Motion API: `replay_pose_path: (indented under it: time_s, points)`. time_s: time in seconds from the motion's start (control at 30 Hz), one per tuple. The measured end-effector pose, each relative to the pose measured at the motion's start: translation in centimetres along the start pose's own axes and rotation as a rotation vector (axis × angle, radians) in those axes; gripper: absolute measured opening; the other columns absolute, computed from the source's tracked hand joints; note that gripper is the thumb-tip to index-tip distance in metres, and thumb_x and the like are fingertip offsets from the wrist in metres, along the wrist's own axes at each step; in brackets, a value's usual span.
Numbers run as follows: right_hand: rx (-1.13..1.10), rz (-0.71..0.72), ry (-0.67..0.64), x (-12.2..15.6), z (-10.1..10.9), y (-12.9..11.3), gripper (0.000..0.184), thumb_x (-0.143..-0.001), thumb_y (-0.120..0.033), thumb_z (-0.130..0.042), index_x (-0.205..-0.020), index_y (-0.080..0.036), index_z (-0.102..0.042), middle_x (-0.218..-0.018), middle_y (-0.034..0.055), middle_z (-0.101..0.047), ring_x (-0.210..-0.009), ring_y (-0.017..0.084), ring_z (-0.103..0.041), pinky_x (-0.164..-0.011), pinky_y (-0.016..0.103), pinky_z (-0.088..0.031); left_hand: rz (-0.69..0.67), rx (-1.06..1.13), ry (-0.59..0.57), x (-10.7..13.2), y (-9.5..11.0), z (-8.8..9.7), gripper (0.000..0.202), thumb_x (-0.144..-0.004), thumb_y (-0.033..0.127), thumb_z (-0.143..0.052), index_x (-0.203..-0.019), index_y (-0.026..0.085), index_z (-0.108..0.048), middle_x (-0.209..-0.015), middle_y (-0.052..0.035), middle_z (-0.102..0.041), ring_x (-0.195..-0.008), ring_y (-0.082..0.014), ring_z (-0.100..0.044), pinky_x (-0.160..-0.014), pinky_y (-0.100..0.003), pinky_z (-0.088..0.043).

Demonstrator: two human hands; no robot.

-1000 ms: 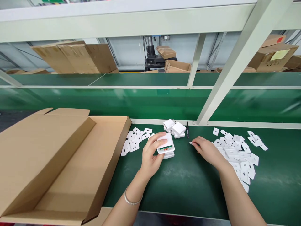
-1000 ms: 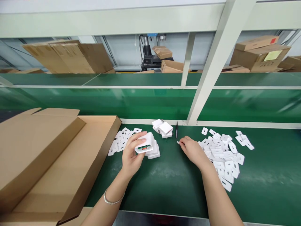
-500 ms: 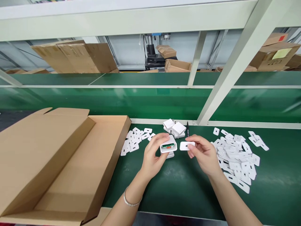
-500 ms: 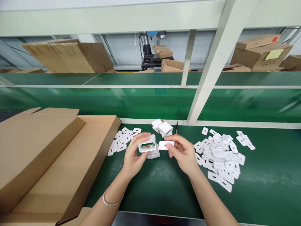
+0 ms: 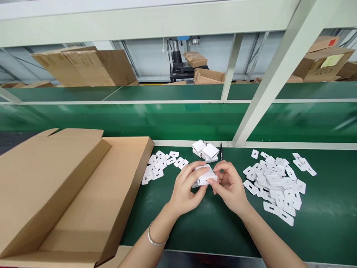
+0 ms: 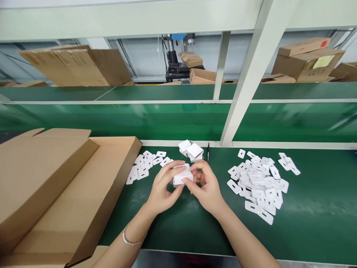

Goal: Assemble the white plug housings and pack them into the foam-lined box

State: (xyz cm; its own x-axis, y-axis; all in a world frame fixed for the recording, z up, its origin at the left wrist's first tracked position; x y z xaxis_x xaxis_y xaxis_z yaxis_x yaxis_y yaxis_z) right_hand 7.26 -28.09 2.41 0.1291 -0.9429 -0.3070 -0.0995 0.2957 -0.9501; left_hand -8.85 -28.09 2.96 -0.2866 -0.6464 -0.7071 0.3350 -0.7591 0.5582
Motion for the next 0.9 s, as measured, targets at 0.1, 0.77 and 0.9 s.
replay_pose_path:
  time_s: [0.1,0.77,0.9]
  points:
    - [-0.023,-0.037,-0.018,0.3,-0.3,0.7,0.024,-0.096,-0.035,-0.076,-0.110,-0.028,-0.058,-0.094,-0.0035,-0.049,-0.058,0.007,-0.055,-0.050,0.024,-0.051,0.004,0.032,-0.034,0.1,0.0,0.1,0.041,-0.103,0.034,-0.056,-0.144,0.026,-0.058,-0.140,-0.0154,-0.062,-0.126,-0.0302,-0.064,-0.100,-0.045,-0.055]
    - [-0.172,0.019,0.024,0.2,-1.1,0.6,0.017,-0.099,-0.042,-0.072,-0.102,-0.026,-0.069,-0.093,-0.0005,-0.053,-0.062,0.010,-0.055,-0.062,0.030,-0.061,0.235,0.223,-0.008,1.0,-1.0,-0.5,0.033,-0.111,0.031,-0.043,-0.135,0.028,-0.066,-0.137,-0.0104,-0.062,-0.128,-0.0247,-0.061,-0.101,-0.038,-0.054]
    - [-0.155,0.030,0.059,0.3,-1.0,0.6,0.013,-0.100,-0.037,-0.070,-0.096,-0.025,-0.066,-0.090,-0.0014,-0.052,-0.059,0.009,-0.049,-0.059,0.028,-0.057,0.240,0.230,-0.022,1.0,-0.9,-0.6,0.035,-0.111,0.032,-0.042,-0.137,0.029,-0.066,-0.137,-0.0100,-0.062,-0.129,-0.0251,-0.061,-0.102,-0.038,-0.054]
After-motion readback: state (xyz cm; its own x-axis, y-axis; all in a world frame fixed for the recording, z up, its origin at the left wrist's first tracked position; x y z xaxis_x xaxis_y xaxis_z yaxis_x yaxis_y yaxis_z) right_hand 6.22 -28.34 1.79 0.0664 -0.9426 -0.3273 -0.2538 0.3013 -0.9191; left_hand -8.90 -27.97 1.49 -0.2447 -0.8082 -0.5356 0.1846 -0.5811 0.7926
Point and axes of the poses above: each hand's wrist, its own x-axis away from the middle knuckle, its own z-axis out of the back of the hand, y = z × x, the point moved 5 cm from there along -x, towards the middle knuckle
